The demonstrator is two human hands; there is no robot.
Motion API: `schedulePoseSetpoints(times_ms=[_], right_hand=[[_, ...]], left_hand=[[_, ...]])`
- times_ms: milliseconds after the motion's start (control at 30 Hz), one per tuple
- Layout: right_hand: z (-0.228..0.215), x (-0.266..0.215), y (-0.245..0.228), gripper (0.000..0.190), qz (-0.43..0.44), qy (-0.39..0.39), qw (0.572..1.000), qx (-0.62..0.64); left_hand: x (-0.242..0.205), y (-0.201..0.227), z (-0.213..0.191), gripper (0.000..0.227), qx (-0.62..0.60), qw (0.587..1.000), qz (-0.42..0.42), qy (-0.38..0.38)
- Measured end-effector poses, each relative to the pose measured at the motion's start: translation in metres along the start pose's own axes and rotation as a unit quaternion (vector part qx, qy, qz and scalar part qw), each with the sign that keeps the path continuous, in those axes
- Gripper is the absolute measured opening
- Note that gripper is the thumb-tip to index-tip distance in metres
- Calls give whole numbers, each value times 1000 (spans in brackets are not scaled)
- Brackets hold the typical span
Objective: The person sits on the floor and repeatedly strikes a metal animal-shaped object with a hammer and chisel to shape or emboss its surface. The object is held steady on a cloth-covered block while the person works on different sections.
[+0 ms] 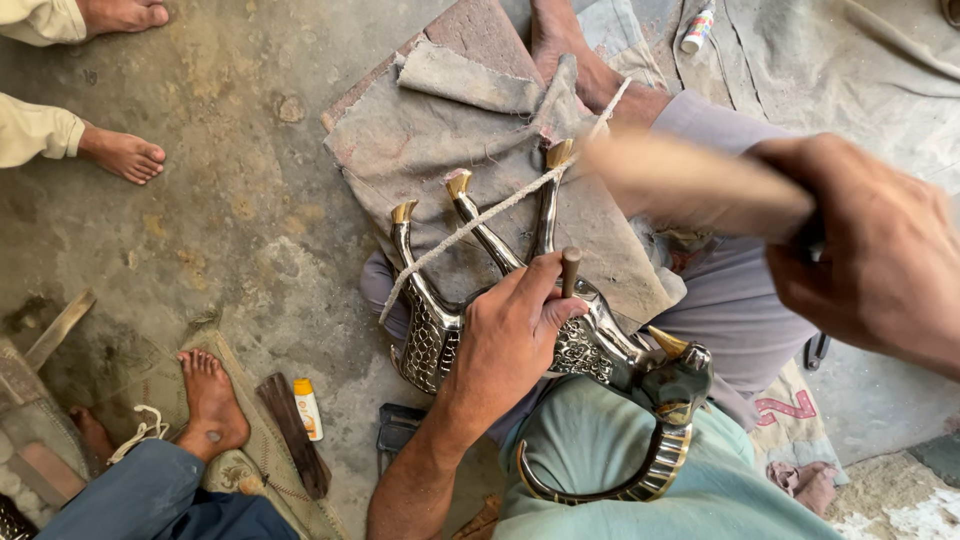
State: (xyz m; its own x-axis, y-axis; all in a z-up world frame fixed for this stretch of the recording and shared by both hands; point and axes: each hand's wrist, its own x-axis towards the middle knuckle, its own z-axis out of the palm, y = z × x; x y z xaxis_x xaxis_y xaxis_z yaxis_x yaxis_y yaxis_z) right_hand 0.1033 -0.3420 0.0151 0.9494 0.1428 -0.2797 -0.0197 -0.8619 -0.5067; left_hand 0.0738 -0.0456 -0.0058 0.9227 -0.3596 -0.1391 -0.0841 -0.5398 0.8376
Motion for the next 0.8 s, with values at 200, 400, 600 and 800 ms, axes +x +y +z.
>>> schedulePoseSetpoints(times_ms=[200,400,600,800], right_hand=[[2,3,1,60,6,-30,1000,6],[4,3,-2,54,41,-12,999,25],[11,3,5,61,-1,-21,998,64],[15,-4,10,67,-41,-25,999,-1]], left_hand=[[-1,0,-1,41,6,1000,-1,-7],[1,1,-2,44,4,1000,-13,-24],[1,-1,-2,43,15,1000,-3,-21],[1,-4,-1,48,3,999,3,-36]])
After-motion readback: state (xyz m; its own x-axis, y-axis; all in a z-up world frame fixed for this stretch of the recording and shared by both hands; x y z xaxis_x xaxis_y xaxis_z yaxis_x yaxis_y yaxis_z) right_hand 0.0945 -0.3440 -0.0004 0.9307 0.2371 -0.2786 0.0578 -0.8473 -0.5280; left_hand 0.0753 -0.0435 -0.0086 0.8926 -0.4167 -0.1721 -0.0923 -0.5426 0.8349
